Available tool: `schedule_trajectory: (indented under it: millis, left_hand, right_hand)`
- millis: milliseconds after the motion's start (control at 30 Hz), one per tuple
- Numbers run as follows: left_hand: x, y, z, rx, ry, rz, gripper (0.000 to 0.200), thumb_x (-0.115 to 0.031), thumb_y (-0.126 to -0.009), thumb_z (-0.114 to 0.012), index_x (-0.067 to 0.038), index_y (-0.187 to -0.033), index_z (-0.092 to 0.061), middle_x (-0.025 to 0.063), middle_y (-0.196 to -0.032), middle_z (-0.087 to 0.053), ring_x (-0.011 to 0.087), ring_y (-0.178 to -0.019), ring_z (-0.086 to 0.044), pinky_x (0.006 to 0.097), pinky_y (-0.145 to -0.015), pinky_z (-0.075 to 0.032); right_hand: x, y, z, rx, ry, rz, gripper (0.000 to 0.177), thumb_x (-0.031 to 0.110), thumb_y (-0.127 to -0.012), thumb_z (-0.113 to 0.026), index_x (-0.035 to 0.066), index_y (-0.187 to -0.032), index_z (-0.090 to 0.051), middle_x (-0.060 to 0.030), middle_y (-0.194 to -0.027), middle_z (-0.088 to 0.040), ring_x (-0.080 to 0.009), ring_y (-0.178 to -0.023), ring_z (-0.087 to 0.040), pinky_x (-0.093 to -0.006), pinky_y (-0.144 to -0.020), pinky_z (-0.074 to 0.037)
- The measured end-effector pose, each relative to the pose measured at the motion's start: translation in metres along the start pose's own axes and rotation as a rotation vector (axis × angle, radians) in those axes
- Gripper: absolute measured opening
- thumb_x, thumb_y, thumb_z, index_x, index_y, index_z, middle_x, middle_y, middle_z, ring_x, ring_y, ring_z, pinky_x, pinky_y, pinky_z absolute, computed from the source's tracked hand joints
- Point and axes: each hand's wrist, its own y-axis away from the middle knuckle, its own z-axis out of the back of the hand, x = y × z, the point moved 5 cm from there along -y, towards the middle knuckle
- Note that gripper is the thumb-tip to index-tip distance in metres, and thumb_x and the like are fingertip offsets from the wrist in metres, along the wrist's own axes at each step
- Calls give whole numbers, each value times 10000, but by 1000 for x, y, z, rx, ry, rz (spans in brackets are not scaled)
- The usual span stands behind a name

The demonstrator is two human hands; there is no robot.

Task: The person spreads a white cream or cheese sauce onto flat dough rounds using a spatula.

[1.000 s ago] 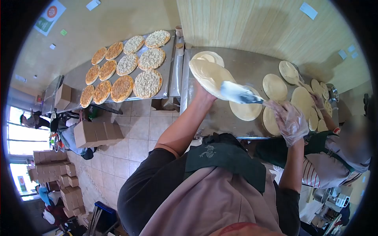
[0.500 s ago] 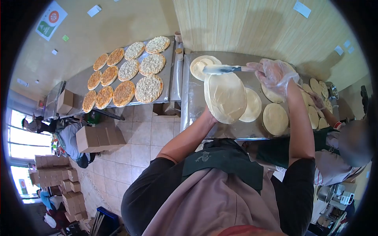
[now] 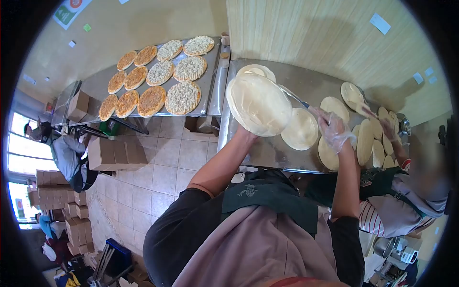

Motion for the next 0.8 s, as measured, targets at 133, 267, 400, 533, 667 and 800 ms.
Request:
schedule_trajectory:
  millis: [133, 267, 400, 533, 667, 800]
  left_hand:
    - [3, -11, -1, -75, -32, -97, 492, -461, -908, -454, -142, -1284, -451, 77, -1236, -541, 263, -1112, -539, 457, -951, -452]
    - [-1, -24, -8, -51, -28, -99, 495, -465, -908, -450, -143, -1285, -448, 77, -1236, -539, 263, -1114, -537, 457, -952, -449]
    - [5, -25, -13, -36, -47, -73, 498, -468, -908, -446, -144, -1285, -445, 77, -1236, -538, 263, -1116, -534, 457, -953, -447]
    - [19, -16, -24, 4, -66, -36, 501, -472, -908, -442, -144, -1286, -442, 77, -1237, -536, 262, -1117, -532, 457, -955, -445]
    - [34, -19, -36, 36, -84, -48, 503, -476, -908, -438, -145, -1287, -440, 77, -1237, -534, 262, -1119, -530, 457, -956, -443]
    - [23, -25, -35, 20, -91, -113, 506, -480, -908, -434, -146, -1288, -437, 77, -1237, -533, 262, -1121, -527, 457, -957, -441]
  right_hand:
    - [24, 47, -2, -78, 2, 5, 358, 242, -901, -458, 203, -1249, -534, -208, -962, -627, -373, -846, -614, -440, -729, -486]
    - [23, 90, 9, -99, 65, -78, 339, 212, -883, -496, 181, -1213, -568, -216, -909, -628, -383, -787, -611, -451, -682, -482]
    - [15, 108, 56, -22, -349, -108, 330, 117, -861, -535, 102, -1184, -599, -90, -807, -642, -198, -644, -569, -321, -578, -442]
    - [-15, 83, 60, -153, -736, -255, 307, 70, -861, -533, 7, -1152, -607, -2, -847, -622, -57, -681, -487, -203, -586, -386]
    - [-22, 52, 55, -232, -732, -79, 313, 45, -852, -541, -23, -1153, -596, -31, -939, -631, -63, -724, -501, -197, -621, -396]
    - [-34, 45, 25, -207, -765, -115, 322, 52, -848, -552, -5, -1162, -596, -45, -934, -632, -74, -776, -521, -217, -663, -421]
